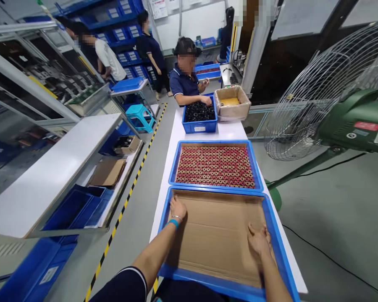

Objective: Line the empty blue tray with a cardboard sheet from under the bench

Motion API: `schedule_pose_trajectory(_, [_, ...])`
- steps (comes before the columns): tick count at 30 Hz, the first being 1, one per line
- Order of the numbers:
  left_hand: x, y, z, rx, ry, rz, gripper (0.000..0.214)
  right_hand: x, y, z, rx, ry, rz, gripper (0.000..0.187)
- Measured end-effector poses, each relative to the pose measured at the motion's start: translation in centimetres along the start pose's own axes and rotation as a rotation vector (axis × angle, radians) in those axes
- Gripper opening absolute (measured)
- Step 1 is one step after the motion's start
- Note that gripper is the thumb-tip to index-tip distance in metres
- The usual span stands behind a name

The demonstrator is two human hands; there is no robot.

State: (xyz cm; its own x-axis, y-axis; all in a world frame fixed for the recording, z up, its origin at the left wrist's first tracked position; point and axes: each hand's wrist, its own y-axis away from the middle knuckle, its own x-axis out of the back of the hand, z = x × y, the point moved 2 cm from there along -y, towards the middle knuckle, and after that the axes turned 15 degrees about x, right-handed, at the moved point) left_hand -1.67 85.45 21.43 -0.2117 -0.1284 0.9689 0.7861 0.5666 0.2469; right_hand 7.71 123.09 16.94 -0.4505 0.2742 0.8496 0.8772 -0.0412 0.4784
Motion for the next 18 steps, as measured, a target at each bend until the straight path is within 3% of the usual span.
schedule_pose_trajectory(4, [-0.9,-0.9,-2.0,-0.012,0.033,0.051,0.056,0.6,0.4,-0.3,0.021,0.072,-0.064,0.053])
schedule_pose_trajectory(10, [-2.1,-1.3,-1.9,-0.066,0.016,0.061,0.058,0.7,0.8,-0.5,0.016,0.139,-0.092,0.053])
schedule_pose_trajectory(18, [-2.2,-1.7,-2.0,-0.113,-0.053,0.065,0.058,-0.2,0.7,-0.1,-0.016,0.178,-0.108,0.052])
